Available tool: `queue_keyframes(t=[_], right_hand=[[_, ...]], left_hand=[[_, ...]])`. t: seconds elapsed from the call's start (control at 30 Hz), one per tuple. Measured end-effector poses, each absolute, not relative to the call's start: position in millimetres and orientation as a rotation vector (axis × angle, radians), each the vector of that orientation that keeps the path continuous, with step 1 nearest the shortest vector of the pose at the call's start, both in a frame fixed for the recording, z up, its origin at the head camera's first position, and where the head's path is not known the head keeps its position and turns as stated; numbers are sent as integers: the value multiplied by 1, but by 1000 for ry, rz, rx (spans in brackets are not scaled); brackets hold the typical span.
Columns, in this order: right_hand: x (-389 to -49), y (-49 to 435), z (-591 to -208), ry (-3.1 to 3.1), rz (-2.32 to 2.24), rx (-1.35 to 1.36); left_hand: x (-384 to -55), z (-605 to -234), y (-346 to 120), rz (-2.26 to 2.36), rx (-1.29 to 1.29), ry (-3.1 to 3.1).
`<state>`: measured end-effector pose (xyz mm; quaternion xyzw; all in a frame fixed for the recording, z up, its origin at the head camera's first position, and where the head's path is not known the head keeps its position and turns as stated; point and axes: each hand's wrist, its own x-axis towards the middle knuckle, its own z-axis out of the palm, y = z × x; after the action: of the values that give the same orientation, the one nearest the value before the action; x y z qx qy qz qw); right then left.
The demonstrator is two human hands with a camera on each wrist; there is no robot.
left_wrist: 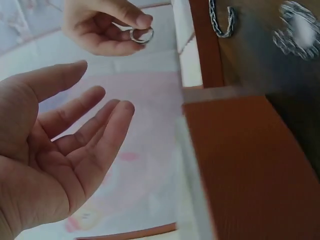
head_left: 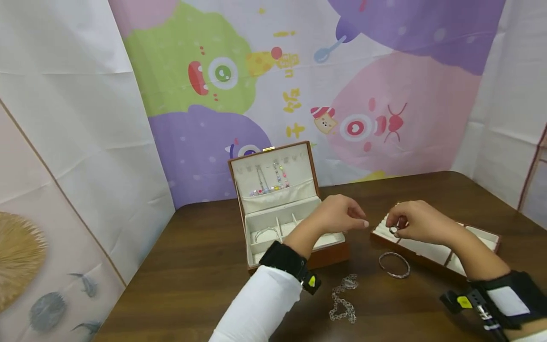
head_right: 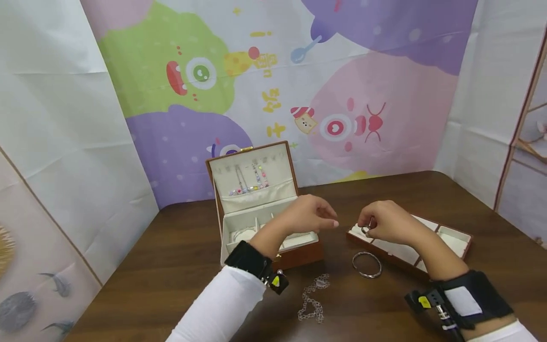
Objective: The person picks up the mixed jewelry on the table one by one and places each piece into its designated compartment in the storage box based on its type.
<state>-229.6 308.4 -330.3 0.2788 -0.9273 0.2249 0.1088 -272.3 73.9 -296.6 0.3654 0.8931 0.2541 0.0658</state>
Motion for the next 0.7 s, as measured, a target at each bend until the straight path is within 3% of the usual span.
queue_keyframes(t=[0.37, 0.7], right_hand=[[-244, 304, -345, -2685, 646, 717], [-261, 299, -361, -2738, 657, 651]], left_hand=[[-303, -320, 125, 1071, 467, 2496], [-304, -345, 151, 1231, 214, 2354]])
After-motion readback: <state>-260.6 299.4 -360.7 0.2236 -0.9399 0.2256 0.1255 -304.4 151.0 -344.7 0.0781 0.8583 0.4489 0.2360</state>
